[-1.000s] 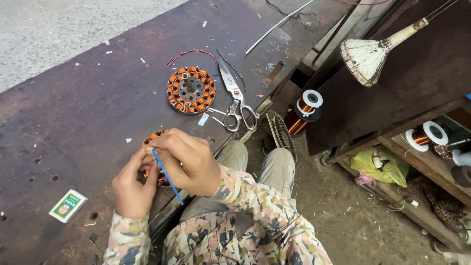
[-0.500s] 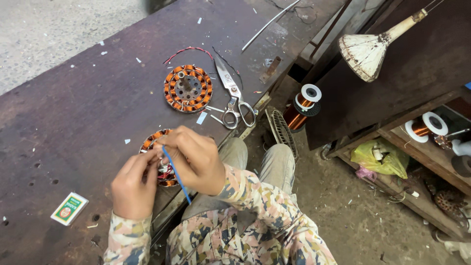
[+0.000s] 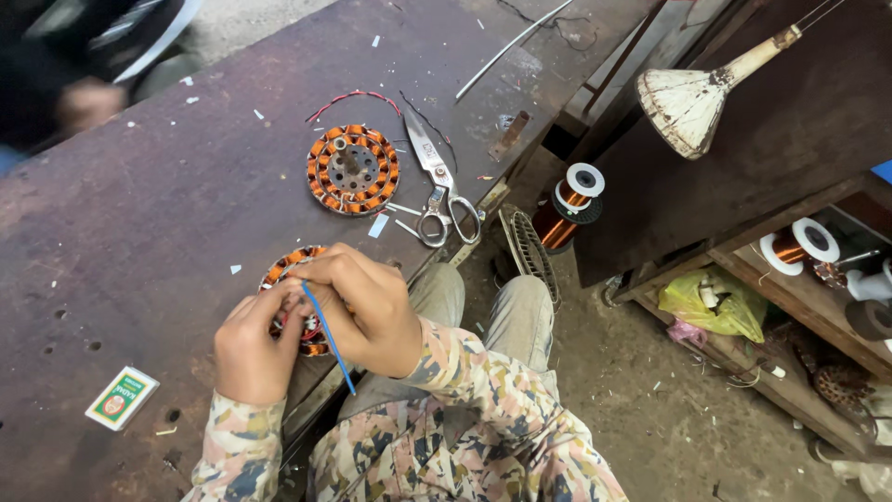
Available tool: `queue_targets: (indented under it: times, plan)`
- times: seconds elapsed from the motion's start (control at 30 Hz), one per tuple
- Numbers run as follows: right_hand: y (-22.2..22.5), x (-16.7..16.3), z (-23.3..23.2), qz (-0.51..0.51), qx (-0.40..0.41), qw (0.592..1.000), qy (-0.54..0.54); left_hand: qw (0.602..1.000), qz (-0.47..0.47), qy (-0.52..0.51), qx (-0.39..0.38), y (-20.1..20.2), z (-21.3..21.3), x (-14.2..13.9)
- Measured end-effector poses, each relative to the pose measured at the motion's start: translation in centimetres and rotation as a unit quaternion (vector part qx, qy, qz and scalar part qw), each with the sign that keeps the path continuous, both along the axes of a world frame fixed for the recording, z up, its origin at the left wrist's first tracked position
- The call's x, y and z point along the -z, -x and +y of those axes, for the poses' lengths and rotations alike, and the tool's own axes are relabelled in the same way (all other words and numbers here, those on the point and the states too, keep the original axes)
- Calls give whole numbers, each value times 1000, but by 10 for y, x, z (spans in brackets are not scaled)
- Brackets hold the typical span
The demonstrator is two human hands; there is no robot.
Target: The person sits at a workbench and wires a circular stator by inserting and securing insulated wires into slots. They use shears to trim wire ends and handle multiple stator units, occasionally adjusting wire placement.
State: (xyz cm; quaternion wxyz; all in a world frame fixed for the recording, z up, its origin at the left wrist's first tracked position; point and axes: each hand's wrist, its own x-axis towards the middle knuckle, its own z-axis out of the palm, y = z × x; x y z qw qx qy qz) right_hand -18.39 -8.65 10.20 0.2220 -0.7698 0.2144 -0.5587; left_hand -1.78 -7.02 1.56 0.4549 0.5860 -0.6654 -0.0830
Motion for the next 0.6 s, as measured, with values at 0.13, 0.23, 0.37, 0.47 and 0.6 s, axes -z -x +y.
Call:
queue_targets:
  times: [0.13, 0.23, 0.37, 0.47, 0.6]
  plan:
    - [0, 1, 0, -1, 5, 1000, 18, 998, 43, -44, -4, 1, -1, 1]
    - [0, 2, 2, -14, -4, 999, -31, 990, 117, -71, 44, -6, 4, -6]
    - [0, 4, 5, -41, 27, 998, -43, 982, 169, -56, 66, -5, 9, -17]
    - [1, 4, 6, -42, 51, 998, -6, 989, 126, -60, 42, 3, 9, -23]
    - [7, 4, 7, -56, 26, 998, -17, 993, 93, -58, 54, 5, 14, -28]
